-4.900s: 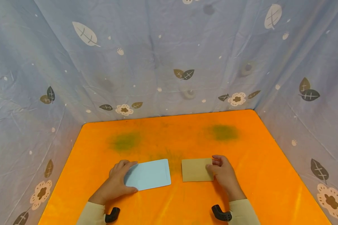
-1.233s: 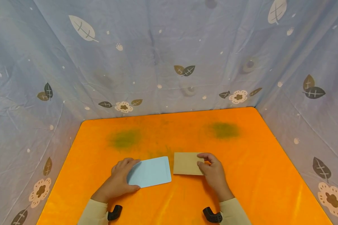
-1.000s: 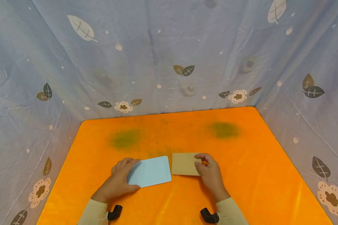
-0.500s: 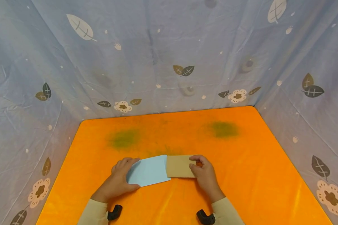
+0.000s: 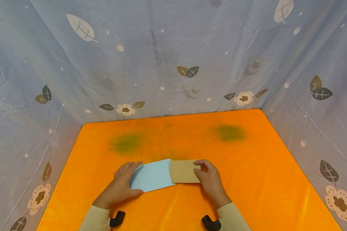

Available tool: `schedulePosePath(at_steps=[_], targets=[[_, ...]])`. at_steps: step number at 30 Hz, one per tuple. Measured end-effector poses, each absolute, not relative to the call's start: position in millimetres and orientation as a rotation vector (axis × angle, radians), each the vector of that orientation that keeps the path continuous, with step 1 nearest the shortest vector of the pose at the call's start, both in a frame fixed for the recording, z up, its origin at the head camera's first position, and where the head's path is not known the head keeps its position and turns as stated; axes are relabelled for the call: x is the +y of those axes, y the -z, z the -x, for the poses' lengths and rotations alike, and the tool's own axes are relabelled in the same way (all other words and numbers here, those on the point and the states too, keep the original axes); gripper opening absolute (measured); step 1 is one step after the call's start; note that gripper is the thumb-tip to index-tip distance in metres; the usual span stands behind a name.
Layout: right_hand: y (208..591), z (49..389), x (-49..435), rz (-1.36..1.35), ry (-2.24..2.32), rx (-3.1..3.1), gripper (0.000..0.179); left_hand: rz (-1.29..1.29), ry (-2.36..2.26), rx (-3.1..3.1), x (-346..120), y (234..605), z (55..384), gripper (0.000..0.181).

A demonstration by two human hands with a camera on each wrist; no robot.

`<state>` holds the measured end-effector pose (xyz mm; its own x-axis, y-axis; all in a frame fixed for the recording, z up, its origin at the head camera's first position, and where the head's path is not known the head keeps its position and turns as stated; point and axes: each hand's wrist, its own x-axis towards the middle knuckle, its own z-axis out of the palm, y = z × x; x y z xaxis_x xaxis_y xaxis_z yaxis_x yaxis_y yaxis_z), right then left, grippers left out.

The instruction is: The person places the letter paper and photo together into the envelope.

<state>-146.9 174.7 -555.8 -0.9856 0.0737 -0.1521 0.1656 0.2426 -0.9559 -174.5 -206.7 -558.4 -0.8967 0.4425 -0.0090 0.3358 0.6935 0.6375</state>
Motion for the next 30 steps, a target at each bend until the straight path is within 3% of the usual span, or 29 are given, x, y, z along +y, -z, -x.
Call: schedulePosePath(at_steps=[19,30], targets=[[551.6,149.7,178.2,-0.211,1.856,2.283,0.032,-0.631,-1.029,2.71,-203.6,555.7,173.5,0.113],[552.3,154.9,176.4,-0.183,1.858,2.255,0.026,-0.666,-1.0,2.708,-202.5,554.6,172.2,0.111]])
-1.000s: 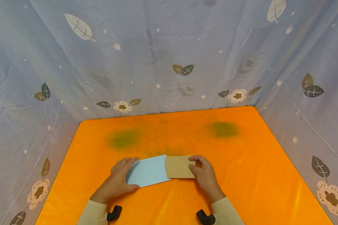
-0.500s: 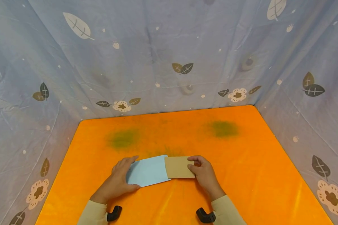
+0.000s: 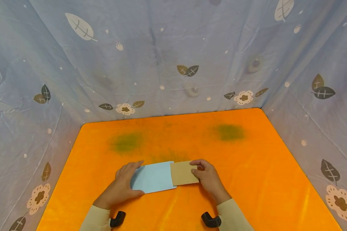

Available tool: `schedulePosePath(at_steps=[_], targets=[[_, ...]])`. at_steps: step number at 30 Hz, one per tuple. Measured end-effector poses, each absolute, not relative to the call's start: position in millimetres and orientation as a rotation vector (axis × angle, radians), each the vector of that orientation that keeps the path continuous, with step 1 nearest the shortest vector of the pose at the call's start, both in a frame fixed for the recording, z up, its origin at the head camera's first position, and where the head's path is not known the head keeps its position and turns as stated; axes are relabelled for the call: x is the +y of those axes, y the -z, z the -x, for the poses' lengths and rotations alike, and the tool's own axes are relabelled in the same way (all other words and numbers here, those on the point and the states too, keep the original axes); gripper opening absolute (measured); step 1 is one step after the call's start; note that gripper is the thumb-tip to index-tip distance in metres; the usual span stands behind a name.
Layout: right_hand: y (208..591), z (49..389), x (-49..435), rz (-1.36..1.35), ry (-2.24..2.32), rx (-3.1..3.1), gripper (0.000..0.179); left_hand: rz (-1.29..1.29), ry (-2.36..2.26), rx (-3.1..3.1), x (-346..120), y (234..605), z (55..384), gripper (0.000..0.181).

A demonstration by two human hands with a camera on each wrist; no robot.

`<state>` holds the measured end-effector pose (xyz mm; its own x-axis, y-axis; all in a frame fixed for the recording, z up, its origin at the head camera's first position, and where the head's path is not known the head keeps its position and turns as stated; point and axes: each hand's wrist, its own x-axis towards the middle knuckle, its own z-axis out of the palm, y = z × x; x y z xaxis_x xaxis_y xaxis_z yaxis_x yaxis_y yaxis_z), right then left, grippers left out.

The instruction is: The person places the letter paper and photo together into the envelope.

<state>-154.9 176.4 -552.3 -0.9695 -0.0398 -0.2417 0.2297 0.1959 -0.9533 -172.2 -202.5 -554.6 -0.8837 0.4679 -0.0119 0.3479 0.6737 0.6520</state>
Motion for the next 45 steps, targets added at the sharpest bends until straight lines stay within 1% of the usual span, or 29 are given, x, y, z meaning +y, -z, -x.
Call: schedulePosePath(at_steps=[13,23,33,45], targets=[[552,156,168,-0.185,1.826,2.291,0.023,-0.684,-0.974,2.716,-202,556,173,0.105],[552,156,174,-0.197,1.986,2.142,0.027,-0.677,-0.943,2.723,-202,555,172,0.107],[552,156,159,-0.215,2.023,2.161,0.025,-0.685,-0.925,2.733,-201,556,172,0.105],[554,154,140,-0.144,1.956,2.228,0.02,-0.665,-0.926,2.726,-200,555,172,0.105]])
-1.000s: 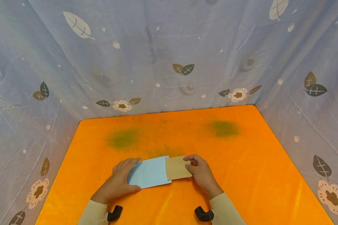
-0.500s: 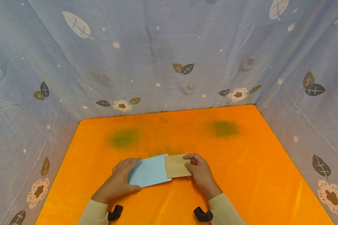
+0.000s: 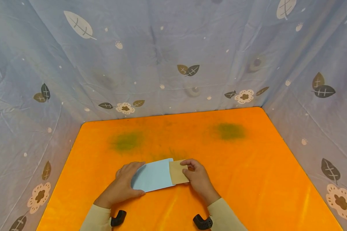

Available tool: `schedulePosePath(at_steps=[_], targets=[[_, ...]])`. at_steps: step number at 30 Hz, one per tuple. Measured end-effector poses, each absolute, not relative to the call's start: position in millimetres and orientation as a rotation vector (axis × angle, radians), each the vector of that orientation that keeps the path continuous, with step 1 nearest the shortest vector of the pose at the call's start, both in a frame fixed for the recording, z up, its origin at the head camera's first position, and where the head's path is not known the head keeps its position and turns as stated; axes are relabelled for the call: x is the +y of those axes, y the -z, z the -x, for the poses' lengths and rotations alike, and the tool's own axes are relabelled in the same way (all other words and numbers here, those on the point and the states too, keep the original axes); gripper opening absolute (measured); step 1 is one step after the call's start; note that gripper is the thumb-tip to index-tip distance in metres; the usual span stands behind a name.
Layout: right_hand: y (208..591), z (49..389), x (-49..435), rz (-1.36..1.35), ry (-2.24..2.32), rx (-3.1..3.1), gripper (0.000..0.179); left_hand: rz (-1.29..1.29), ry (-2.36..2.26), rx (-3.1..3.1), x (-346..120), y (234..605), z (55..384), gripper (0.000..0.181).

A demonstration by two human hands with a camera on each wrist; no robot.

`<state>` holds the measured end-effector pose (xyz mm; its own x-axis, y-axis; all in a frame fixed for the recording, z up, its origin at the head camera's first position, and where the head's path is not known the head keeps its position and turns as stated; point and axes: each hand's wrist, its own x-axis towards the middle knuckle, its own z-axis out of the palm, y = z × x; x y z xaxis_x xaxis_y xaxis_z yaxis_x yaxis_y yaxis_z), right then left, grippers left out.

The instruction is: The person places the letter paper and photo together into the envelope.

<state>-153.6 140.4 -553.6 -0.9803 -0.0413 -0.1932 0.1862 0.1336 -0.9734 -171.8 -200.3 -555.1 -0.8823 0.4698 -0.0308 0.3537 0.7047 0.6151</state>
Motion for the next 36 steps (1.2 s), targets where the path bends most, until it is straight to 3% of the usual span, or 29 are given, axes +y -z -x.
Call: schedulePosePath(at_steps=[18,27,36], targets=[[557,151,125,-0.109,1.964,2.225,0.02,-0.696,-0.94,2.747,-199,558,171,0.101],[554,146,136,-0.178,2.032,2.097,0.042,-0.696,-0.939,2.76,-199,557,171,0.101],[557,148,135,-0.122,2.063,2.085,0.034,-0.68,-0.948,2.746,-199,557,171,0.101]])
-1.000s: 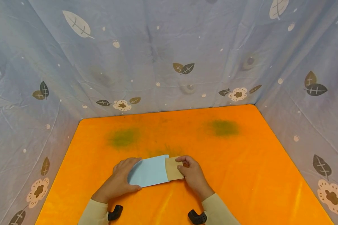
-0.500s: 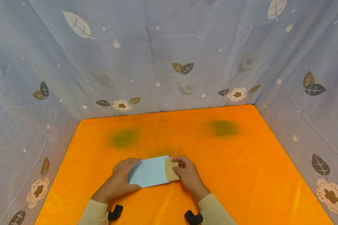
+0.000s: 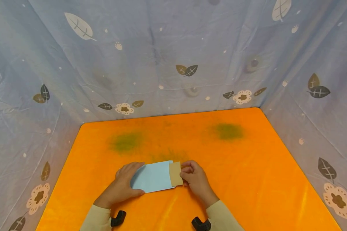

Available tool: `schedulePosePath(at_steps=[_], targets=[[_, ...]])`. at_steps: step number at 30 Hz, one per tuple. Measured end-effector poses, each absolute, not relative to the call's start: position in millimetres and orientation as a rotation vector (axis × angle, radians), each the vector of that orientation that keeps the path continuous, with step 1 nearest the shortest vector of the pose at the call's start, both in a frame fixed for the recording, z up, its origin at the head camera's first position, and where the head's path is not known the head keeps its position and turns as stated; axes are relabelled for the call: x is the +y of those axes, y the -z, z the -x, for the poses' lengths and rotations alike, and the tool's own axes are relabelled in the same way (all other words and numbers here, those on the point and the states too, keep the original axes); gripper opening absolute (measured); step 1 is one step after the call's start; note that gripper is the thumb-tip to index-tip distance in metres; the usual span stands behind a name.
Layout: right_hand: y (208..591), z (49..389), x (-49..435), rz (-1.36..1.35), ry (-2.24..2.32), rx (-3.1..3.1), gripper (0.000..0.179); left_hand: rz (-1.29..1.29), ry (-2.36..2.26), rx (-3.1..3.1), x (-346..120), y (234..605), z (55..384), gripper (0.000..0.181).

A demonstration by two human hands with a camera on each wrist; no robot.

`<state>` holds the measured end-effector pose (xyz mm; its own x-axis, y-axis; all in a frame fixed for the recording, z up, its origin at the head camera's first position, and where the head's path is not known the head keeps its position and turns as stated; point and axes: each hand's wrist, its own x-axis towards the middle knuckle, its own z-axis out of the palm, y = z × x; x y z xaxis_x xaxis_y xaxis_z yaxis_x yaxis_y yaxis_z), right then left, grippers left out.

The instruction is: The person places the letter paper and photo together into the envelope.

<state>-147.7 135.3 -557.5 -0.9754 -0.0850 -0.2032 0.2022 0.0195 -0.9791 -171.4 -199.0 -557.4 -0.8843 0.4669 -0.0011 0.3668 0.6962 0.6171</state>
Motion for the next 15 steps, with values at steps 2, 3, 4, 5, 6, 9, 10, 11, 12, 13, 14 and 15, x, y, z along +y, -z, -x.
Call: schedulePosePath(at_steps=[2,3,4,5,6,9,10,11,12,13,14,15], targets=[[559,149,131,-0.127,2.068,2.083,0.032,-0.682,-0.951,2.746,-199,557,171,0.101],[559,150,130,-0.13,2.07,2.079,0.031,-0.683,-0.955,2.745,-199,557,171,0.101],[559,150,128,-0.131,2.071,2.074,0.031,-0.684,-0.958,2.746,-199,557,171,0.1],[560,150,127,-0.13,2.072,2.069,0.031,-0.687,-0.959,2.747,-199,557,171,0.1],[559,151,126,-0.125,2.069,2.062,0.031,-0.692,-0.963,2.747,-199,557,171,0.1],[558,152,124,-0.096,2.048,2.048,0.03,-0.701,-0.97,2.749,-199,557,171,0.1],[558,153,123,-0.084,2.04,2.047,0.03,-0.704,-0.972,2.75,-200,558,170,0.099],[557,154,123,-0.074,2.03,2.052,0.03,-0.705,-0.972,2.75,-200,558,170,0.099],[557,155,122,-0.065,2.02,2.058,0.029,-0.707,-0.975,2.749,-200,558,170,0.099],[557,155,122,-0.059,2.01,2.066,0.029,-0.71,-0.975,2.751,-200,558,170,0.099],[556,156,121,-0.056,2.003,2.071,0.029,-0.712,-0.977,2.752,-200,558,170,0.099],[556,156,120,-0.056,1.996,2.08,0.029,-0.712,-0.978,2.752,-200,558,170,0.099]])
